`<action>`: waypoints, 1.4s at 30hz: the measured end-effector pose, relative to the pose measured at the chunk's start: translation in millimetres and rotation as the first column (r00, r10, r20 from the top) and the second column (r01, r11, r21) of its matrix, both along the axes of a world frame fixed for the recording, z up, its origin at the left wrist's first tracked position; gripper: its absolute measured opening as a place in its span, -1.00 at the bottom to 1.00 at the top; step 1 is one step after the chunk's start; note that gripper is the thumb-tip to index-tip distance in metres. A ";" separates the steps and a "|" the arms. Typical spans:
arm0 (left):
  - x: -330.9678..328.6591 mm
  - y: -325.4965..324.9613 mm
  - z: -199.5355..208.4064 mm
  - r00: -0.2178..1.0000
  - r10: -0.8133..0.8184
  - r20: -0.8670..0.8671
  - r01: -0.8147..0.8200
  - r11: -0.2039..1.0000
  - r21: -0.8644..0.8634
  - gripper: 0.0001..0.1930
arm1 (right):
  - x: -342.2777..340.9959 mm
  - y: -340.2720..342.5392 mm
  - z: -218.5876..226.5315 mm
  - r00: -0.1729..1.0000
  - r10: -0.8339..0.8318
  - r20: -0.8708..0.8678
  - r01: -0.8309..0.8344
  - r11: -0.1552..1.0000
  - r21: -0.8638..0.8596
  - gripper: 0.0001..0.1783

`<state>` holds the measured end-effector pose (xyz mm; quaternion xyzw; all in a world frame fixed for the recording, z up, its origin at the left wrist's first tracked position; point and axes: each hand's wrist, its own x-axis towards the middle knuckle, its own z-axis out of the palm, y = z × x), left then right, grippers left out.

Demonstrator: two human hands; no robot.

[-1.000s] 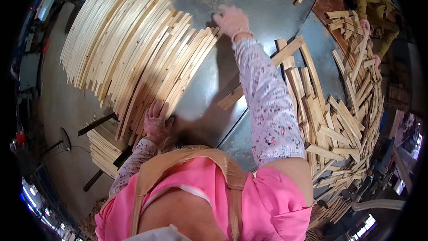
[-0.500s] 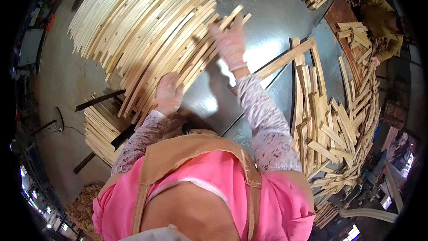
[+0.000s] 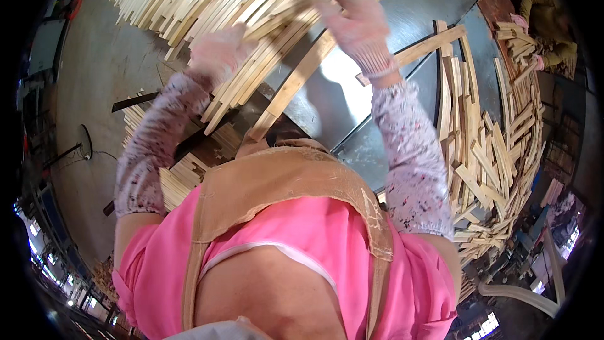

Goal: The person sorts and stacks thin wooden slats on a large metal table. They pick up individual pieces from a disorganized pile, align them, and place them into a neat stack.

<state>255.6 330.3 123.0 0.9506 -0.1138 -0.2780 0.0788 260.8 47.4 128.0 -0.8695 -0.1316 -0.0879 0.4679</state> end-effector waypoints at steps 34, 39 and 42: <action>-151.6 114.5 -133.2 0.884 0.453 -0.115 -0.462 0.884 -0.068 -0.29 | -18.8 73.2 -162.6 0.620 -0.627 -0.472 0.488 0.779 -0.393 0.10; -189.3 145.1 -121.7 0.912 0.385 0.140 -0.348 0.908 -0.232 -0.57 | -31.3 48.2 -195.2 0.735 -0.530 -0.424 0.417 0.845 -0.333 -0.01; -168.9 135.9 -100.3 0.911 0.307 0.276 -0.273 0.950 -0.154 -0.59 | -31.5 59.3 -190.0 0.698 -0.554 -0.454 0.424 0.831 -0.360 0.07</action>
